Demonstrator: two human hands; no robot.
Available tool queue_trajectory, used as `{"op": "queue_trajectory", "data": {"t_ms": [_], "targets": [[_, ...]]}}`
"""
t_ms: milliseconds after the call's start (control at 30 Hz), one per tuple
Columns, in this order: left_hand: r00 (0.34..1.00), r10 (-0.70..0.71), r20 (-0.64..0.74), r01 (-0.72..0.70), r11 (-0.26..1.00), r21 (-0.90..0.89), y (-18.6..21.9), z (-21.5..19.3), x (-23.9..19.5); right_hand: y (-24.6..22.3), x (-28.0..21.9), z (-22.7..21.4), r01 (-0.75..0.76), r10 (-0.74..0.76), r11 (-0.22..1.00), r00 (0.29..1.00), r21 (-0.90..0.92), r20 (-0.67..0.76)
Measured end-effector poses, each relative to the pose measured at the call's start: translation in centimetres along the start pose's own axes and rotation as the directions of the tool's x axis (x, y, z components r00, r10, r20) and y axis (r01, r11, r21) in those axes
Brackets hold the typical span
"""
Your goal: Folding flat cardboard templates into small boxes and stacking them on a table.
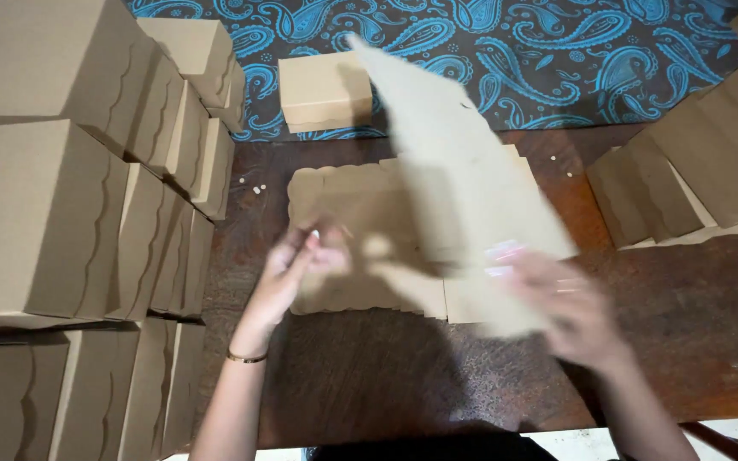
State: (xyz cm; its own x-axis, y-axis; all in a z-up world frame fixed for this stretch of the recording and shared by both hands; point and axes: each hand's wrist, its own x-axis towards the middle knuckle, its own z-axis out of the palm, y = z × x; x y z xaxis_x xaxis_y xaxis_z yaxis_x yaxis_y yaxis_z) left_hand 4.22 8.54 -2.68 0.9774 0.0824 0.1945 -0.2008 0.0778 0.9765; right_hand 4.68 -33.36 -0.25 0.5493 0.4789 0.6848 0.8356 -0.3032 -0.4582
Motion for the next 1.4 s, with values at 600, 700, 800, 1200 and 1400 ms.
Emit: {"op": "queue_trajectory", "data": {"t_ms": [600,700,800,1200,1400], "targets": [[0.932,-0.354,0.079,0.283,0.846,0.452,2.5,4.6,-0.7,-0.8,3.2,8.5,-0.051,0.317,0.898,0.764,-0.437,0.562],[0.923,-0.382,-0.044,0.359,0.814,0.457,1.8,5.0,-0.8,0.3,3.0,7.8,-0.086,0.358,0.853,0.814,-0.515,0.458],[0.922,-0.376,-0.092,0.371,0.788,0.491,0.8,4.9,-0.7,1.0,2.9,7.0,-0.160,0.439,0.772,0.835,-0.615,0.333],[0.974,-0.220,-0.052,0.223,0.973,0.065,-0.7,7.4,-1.8,1.0,4.9,5.9,-0.575,0.551,0.720,0.814,-0.389,-0.182],[0.899,-0.438,0.019,0.437,0.898,0.058,1.7,9.6,-3.4,4.5,1.4,7.9,-0.667,0.764,0.646,0.553,0.371,-0.333]]}}
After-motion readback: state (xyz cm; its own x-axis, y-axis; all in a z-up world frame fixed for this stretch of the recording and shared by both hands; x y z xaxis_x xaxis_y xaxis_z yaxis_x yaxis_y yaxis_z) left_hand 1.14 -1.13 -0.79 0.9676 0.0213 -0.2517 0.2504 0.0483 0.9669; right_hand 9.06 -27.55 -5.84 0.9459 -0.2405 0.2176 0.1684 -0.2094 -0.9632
